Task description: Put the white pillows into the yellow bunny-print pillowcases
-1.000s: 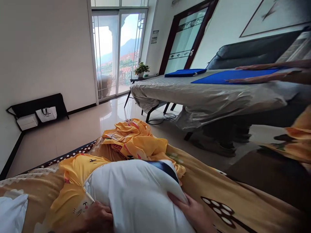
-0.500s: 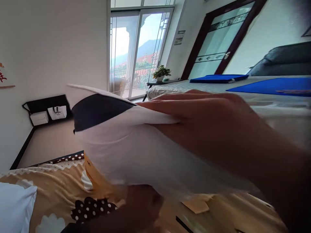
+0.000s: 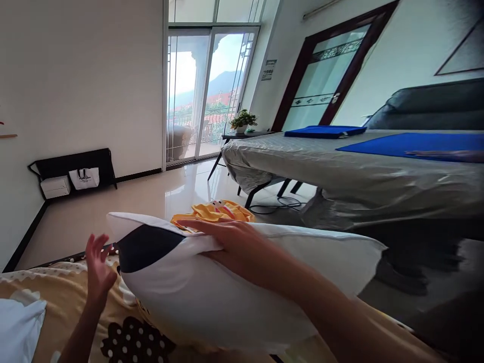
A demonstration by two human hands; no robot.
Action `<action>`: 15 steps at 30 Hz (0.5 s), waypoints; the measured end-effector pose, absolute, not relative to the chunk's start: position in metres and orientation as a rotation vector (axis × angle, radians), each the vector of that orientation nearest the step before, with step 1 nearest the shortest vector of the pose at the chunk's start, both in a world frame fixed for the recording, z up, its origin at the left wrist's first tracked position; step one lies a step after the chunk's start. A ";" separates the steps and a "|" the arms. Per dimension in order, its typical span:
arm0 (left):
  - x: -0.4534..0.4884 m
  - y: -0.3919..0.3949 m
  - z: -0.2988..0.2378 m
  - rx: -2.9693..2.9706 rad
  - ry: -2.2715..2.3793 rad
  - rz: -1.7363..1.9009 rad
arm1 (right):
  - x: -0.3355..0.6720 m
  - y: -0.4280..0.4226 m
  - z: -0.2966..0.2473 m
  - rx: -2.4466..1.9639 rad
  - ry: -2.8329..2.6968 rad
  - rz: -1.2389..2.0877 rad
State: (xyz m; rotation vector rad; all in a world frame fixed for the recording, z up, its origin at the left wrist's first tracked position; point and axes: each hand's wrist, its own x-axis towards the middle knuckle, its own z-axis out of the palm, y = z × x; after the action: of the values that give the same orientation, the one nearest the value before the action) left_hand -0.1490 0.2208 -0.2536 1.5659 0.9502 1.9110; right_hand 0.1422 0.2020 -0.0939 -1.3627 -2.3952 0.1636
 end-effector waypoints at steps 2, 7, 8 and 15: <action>-0.150 0.240 -0.235 1.465 0.825 1.797 | 0.133 0.198 -0.092 -1.356 -2.434 0.152; -0.132 0.250 -0.211 1.517 0.799 1.418 | 0.120 0.196 -0.096 -1.422 -2.555 0.103; -0.128 0.245 -0.211 1.513 0.871 1.408 | 0.120 0.198 -0.099 -1.429 -2.581 0.120; -0.107 0.208 -0.235 1.411 1.210 1.279 | 0.121 0.234 -0.174 -1.311 -2.767 0.467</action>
State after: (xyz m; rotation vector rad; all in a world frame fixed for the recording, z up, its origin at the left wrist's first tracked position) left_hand -0.1072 0.2082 -0.2355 1.4107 1.2100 1.2789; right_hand 0.1205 0.2337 -0.1745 -1.3110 -2.7668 0.4669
